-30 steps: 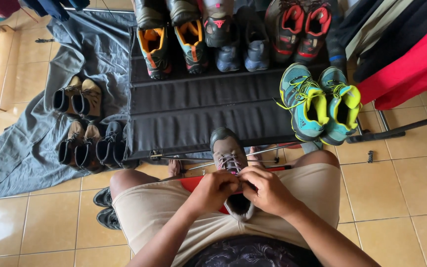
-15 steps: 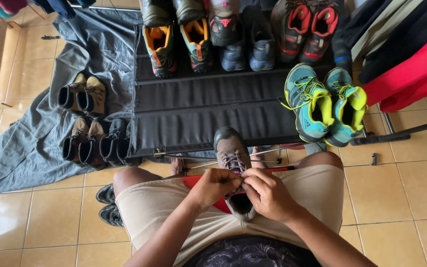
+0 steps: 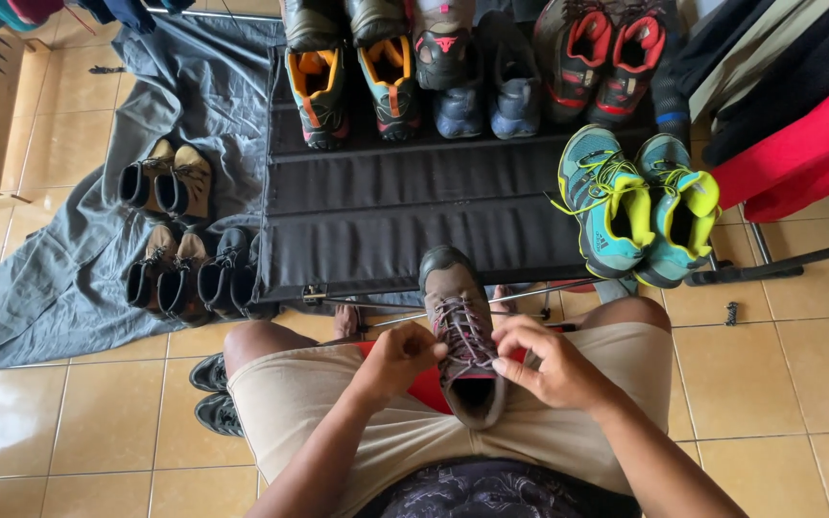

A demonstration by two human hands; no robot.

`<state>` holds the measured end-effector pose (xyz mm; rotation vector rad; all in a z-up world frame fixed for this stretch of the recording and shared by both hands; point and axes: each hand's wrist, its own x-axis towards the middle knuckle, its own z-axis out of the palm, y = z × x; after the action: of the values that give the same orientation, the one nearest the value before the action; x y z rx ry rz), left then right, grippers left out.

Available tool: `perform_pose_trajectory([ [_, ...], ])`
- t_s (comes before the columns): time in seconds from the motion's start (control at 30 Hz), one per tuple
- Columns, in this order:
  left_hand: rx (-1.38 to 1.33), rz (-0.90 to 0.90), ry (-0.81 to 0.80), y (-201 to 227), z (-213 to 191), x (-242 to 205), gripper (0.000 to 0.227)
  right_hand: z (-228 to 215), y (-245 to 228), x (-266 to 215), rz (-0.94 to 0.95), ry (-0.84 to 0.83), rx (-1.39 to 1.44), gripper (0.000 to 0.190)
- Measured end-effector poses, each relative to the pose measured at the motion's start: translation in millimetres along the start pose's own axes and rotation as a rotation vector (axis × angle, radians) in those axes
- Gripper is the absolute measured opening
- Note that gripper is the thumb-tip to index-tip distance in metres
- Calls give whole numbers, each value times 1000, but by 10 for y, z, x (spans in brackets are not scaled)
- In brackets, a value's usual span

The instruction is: The person sits on a low seat and laces a gray hiking shoe by hand. They thread the laces through the eyelets, pull them tight, and tie a knot. The person briefly picks up another shoe from a nearby rack and places it back before continuing to lace the first shoe.

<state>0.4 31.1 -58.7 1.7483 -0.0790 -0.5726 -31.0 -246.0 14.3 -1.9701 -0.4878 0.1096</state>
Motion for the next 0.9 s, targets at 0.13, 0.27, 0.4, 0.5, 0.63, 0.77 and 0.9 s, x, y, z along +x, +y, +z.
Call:
perform_pose_trajectory([
  [0.13,-235,-287,102,80,225,-5,82,238,543,-113,418,35,220,53],
  [0.27,-401,-480,38,273,447,-12,98,414,621,-144,322,-83,223,78],
  [0.4,-534,-475,132,273,561,49,99,339,447,-34,280,-56,136,85],
  [0.5,-655,-444,199,719,545,23,99,250,332,60,200,71,153,78],
  [0.63,-685,-381,203,1383,422,203,99,197,383,455,68,186,67,73],
  [0.77,-769,-281,254,1697,235,558,91,217,628,1050,137,283,140,60],
  [0.9,-579,-164,437,1251,-72,926,89,309,713,1532,201,226,221,58],
])
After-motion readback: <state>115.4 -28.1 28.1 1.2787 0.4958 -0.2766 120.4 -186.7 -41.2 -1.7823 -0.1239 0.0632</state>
